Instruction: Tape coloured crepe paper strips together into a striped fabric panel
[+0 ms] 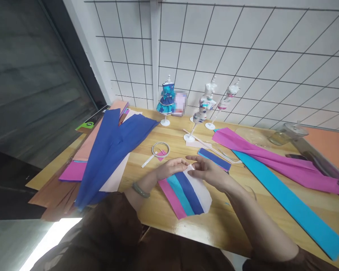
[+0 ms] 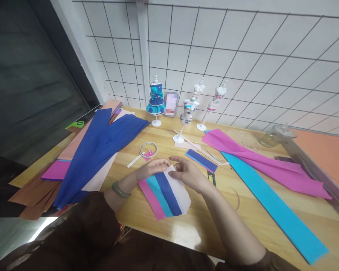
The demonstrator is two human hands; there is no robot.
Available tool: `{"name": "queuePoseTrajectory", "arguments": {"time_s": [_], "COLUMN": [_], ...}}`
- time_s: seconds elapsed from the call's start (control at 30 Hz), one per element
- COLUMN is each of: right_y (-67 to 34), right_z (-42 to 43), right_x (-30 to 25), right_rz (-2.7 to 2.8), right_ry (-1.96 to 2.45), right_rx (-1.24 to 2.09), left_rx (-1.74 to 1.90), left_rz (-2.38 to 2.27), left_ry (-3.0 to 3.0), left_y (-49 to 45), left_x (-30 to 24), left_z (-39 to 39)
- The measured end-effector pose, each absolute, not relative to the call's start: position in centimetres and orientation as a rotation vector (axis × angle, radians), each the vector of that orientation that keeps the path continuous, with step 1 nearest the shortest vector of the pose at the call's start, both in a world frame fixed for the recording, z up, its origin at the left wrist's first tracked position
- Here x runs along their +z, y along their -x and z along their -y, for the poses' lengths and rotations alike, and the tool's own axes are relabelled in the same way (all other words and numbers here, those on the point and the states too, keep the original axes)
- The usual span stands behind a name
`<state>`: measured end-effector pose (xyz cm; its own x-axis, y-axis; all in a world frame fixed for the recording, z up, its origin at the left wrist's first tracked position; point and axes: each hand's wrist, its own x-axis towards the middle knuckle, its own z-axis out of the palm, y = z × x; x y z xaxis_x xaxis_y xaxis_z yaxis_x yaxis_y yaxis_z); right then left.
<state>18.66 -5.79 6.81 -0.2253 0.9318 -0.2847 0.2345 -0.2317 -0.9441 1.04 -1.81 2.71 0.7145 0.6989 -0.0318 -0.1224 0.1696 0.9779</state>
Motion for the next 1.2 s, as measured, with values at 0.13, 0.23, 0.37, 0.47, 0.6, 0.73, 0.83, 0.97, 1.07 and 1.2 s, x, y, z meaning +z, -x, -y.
{"name": "queuePoseTrajectory", "arguments": {"time_s": [0.13, 0.23, 0.37, 0.47, 0.6, 0.73, 0.83, 0.97, 1.07, 1.2], "right_y": [-19.6, -20.5, -21.7, -22.2, -22.6, -22.6, -22.5, -22.5, -22.7, -22.6], "right_z": [5.9, 5.9, 6.4, 7.4, 8.6, 8.6, 8.2, 7.6, 7.4, 7.4], "right_x": [6.2, 5.0, 3.1, 2.1, 1.4, 0.4, -0.6, -1.5, -1.7, -1.6], "right_rz": [1.211, 0.954, 0.717, 0.716, 0.822, 0.970, 1.061, 1.158, 1.214, 1.301], "right_ry": [1.452, 1.410, 1.402, 1.425, 1.484, 1.561, 1.623, 1.712, 1.788, 1.869], "right_rx": [1.423, 1.280, 1.074, 1.034, 1.029, 0.986, 0.917, 0.817, 0.733, 0.640], "left_rx": [0.675, 0.670, 0.618, 0.673, 0.795, 0.996, 1.083, 1.146, 1.186, 1.140], "left_rz": [-0.547, -0.478, -0.445, -0.519, -0.701, -0.886, -0.965, -1.009, -1.050, -1.072], "left_ry": [-1.160, -1.020, -1.064, -1.108, -1.201, -1.365, -1.466, -1.515, -1.644, -2.023], "left_y": [-0.9, -1.1, -1.4, -1.5, -1.5, -1.7, -2.0, -2.0, -1.8, -1.7], "left_x": [2.4, 1.7, 0.8, 0.3, -0.1, -0.6, -1.1, -1.4, -1.1, -0.8], "left_z": [1.5, 1.5, 1.2, 0.8, 0.2, -0.4, -1.0, -1.4, -1.2, -0.2]}}
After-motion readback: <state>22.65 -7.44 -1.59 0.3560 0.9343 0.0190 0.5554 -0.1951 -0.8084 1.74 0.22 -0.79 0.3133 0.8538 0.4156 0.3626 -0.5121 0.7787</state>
